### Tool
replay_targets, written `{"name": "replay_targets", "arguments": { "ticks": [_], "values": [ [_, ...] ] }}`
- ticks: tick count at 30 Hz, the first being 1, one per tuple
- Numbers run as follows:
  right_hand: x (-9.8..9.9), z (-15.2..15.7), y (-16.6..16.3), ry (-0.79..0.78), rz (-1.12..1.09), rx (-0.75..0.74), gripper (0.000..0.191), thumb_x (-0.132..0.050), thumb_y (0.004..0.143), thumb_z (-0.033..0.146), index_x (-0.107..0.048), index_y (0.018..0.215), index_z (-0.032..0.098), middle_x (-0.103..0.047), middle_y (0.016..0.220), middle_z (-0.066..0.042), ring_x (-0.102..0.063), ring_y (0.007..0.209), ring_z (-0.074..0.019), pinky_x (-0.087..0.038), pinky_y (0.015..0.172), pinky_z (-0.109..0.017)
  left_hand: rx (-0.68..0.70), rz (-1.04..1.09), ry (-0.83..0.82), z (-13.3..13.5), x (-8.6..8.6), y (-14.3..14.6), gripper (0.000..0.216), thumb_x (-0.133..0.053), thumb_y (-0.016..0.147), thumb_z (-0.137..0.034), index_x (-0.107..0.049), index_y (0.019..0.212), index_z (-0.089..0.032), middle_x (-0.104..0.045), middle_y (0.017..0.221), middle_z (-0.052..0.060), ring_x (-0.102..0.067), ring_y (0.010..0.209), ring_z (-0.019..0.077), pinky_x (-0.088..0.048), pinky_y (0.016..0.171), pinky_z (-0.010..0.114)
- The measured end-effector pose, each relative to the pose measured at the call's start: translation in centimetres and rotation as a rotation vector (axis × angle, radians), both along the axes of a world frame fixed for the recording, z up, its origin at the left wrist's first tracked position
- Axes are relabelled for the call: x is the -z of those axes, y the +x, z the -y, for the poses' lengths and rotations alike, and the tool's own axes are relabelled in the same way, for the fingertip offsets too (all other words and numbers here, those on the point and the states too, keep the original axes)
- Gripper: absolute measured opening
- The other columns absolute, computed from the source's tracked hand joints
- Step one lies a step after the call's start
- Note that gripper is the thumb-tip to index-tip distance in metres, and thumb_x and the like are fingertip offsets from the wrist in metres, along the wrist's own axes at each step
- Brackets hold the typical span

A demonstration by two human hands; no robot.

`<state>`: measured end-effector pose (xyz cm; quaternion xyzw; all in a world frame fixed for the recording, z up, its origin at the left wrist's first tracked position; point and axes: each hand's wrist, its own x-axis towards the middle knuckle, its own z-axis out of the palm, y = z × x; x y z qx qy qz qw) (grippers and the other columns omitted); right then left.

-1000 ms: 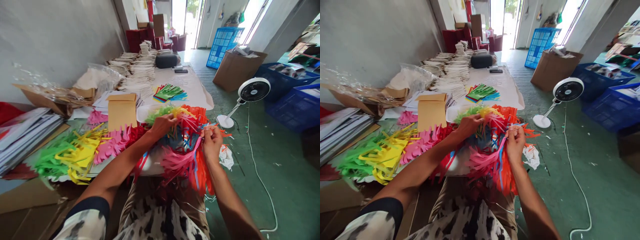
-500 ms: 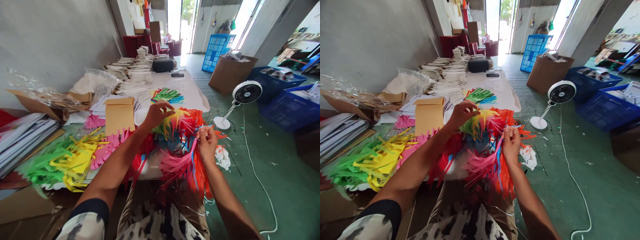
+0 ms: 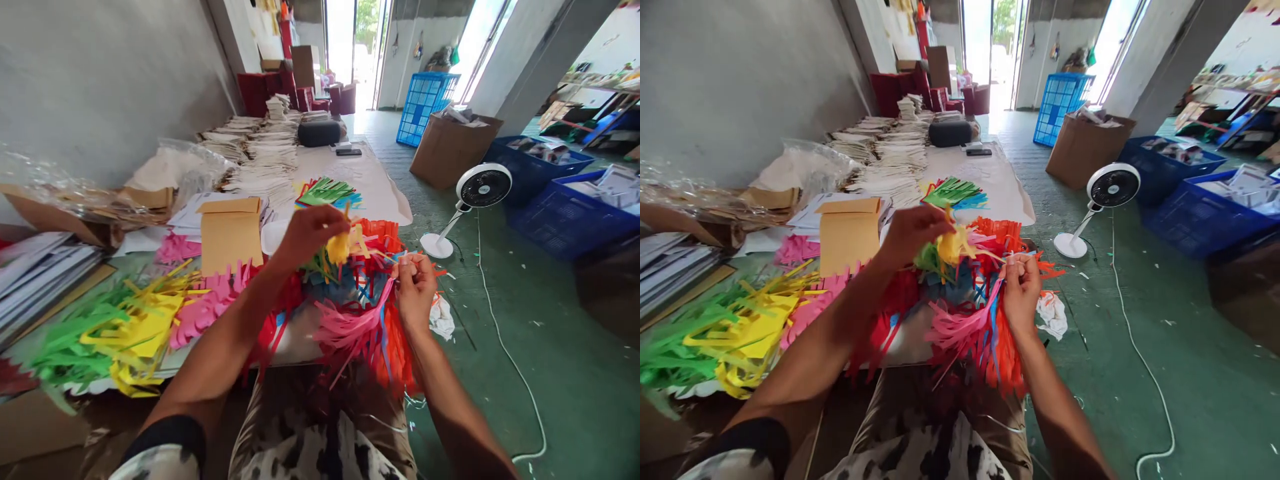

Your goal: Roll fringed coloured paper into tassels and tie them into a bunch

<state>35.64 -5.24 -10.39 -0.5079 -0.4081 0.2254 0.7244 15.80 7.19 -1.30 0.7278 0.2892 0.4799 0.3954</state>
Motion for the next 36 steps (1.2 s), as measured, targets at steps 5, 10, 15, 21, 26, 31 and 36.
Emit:
{"name": "replay_targets", "arguments": {
  "ticks": [5, 10, 15, 21, 26, 31, 36],
  "values": [
    [-1.3, 0.3, -1.4, 0.001, 0.068, -0.061, 0.025, -0.065, 0.098, 0.049, -0.061, 0.093, 0.025, -0.063, 0.072, 0.004, -0.054, 0.064, -0.0138, -0.041, 0.061, -0.028, 0.074, -0.071, -0.247, 3.7, 4.6, 1.8, 0.030, -0.086, 0.076, -0.045, -0.077, 0.080, -0.017, -0.067, 0.060, -0.001, -0.051, 0.046, 0.0085, -0.038, 0.043, 0.021],
    [-1.4, 0.3, -2.3, -0.022, 0.066, -0.145, 0.027, -0.067, 0.098, 0.049, -0.062, 0.090, 0.024, -0.061, 0.069, 0.004, -0.052, 0.061, -0.0130, -0.041, 0.059, -0.028, 0.053, 0.011, -0.238, 5.3, 6.6, 2.9, 0.026, -0.085, 0.078, -0.043, -0.083, 0.083, -0.018, -0.075, 0.070, 0.002, -0.060, 0.058, 0.0117, -0.044, 0.053, 0.023],
    [-1.0, 0.3, -2.4, -0.020, 0.038, -0.208, 0.025, -0.068, 0.097, 0.047, -0.062, 0.090, 0.024, -0.062, 0.069, 0.004, -0.053, 0.061, -0.0127, -0.041, 0.059, -0.027, 0.010, 0.034, -0.170, 6.5, 7.1, 3.4, 0.022, -0.081, 0.084, -0.041, -0.085, 0.084, -0.020, -0.079, 0.078, 0.003, -0.067, 0.073, 0.0154, -0.051, 0.068, 0.027],
    [-0.8, 0.6, -2.2, -0.034, 0.038, -0.201, 0.024, -0.069, 0.098, 0.045, -0.064, 0.093, 0.022, -0.063, 0.070, 0.004, -0.056, 0.062, -0.0123, -0.043, 0.060, -0.026, -0.018, 0.092, -0.189, 7.2, 7.7, 3.6, 0.026, -0.084, 0.082, -0.046, -0.087, 0.089, -0.022, -0.078, 0.085, 0.005, -0.068, 0.077, 0.0159, -0.050, 0.063, 0.025],
    [-0.6, 0.6, -2.2, -0.025, -0.006, -0.218, 0.023, -0.072, 0.096, 0.044, -0.067, 0.098, 0.022, -0.066, 0.071, 0.004, -0.059, 0.063, -0.0123, -0.044, 0.060, -0.026, -0.017, 0.142, -0.206, 7.3, 8.2, 3.8, 0.026, -0.087, 0.080, -0.046, -0.088, 0.091, -0.023, -0.077, 0.085, 0.004, -0.066, 0.076, 0.0143, -0.048, 0.062, 0.024],
    [-0.5, 0.5, -1.9, -0.046, 0.015, -0.249, 0.025, -0.071, 0.096, 0.045, -0.069, 0.096, 0.021, -0.067, 0.069, 0.003, -0.057, 0.062, -0.0122, -0.043, 0.060, -0.025, 0.002, 0.180, -0.201, 7.5, 8.6, 4.0, 0.027, -0.088, 0.080, -0.048, -0.088, 0.088, -0.022, -0.077, 0.083, 0.005, -0.065, 0.073, 0.0140, -0.045, 0.058, 0.023],
    [-0.5, 0.6, -1.8, -0.072, 0.020, -0.256, 0.026, -0.071, 0.096, 0.047, -0.071, 0.100, 0.021, -0.067, 0.071, 0.002, -0.059, 0.064, -0.0133, -0.046, 0.061, -0.027, -0.010, 0.166, -0.208, 7.5, 8.6, 4.1, 0.030, -0.088, 0.078, -0.051, -0.088, 0.089, -0.023, -0.078, 0.084, 0.005, -0.064, 0.070, 0.0136, -0.045, 0.058, 0.023]
  ]
}}
